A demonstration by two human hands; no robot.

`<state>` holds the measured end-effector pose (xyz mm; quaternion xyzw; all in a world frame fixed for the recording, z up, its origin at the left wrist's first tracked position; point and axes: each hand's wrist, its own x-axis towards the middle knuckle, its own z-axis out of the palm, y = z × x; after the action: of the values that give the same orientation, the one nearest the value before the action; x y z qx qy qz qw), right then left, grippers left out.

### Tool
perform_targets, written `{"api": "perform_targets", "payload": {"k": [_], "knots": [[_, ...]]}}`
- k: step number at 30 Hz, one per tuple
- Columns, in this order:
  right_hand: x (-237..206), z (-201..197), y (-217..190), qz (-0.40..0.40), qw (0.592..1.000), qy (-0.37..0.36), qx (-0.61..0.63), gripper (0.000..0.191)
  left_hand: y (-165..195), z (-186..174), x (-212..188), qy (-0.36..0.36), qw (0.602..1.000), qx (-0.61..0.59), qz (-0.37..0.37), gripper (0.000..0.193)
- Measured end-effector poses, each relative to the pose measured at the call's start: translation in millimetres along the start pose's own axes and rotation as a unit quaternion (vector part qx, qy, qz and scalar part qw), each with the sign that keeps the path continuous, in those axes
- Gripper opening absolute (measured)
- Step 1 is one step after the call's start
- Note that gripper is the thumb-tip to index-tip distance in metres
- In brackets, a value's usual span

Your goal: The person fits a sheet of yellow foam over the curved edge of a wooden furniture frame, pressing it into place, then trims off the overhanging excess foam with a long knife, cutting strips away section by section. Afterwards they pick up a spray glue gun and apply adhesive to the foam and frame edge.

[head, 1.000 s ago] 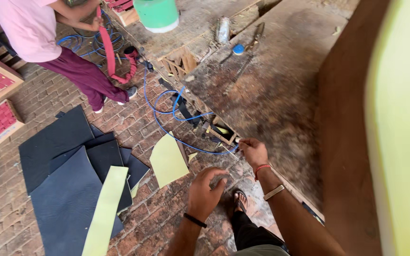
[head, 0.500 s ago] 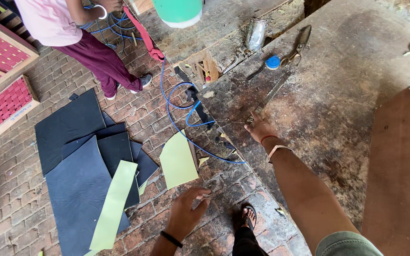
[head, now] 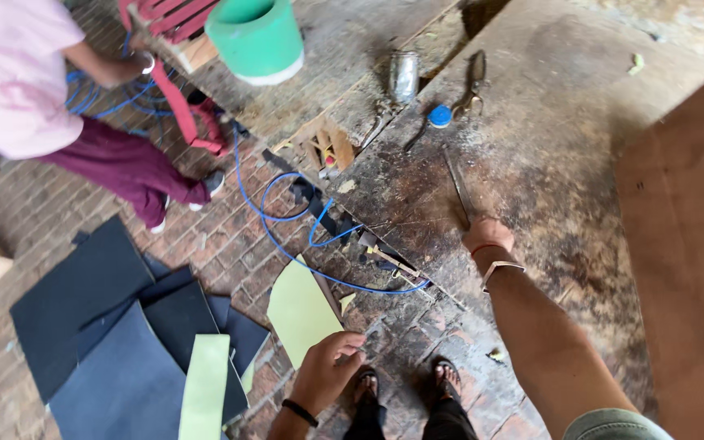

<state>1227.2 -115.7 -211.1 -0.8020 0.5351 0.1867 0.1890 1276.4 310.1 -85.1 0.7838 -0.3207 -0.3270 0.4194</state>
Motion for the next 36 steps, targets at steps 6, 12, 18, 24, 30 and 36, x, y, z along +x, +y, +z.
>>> {"api": "perform_targets", "payload": {"k": [6,12,18,24,30,36], "knots": [[-57,69,70,0.081,0.983,0.083,0.142,0.039,-26,-23,-2,-0.064,0.996,-0.033,0.046,0.029],[-240,178,143,0.142,0.768,0.052,0.622,0.034,-38,7,-13,-0.14,0.986,-0.047,0.074,0.023],[-487,214,225,0.199,0.574,0.172,0.775,0.008,14,97,-49,-0.303,0.936,-0.083,0.158,0.022],[-641,210,310,0.155,0.532,0.371,0.745,0.009,90,192,-135,-0.431,0.873,-0.031,0.225,0.021],[-762,225,393,0.114,0.373,0.516,0.762,0.019,152,283,-245,-0.512,0.814,-0.024,0.274,0.021],[-821,222,501,0.148,0.333,0.518,0.774,0.014,209,401,-357,-0.533,0.785,-0.002,0.316,0.025]]}}
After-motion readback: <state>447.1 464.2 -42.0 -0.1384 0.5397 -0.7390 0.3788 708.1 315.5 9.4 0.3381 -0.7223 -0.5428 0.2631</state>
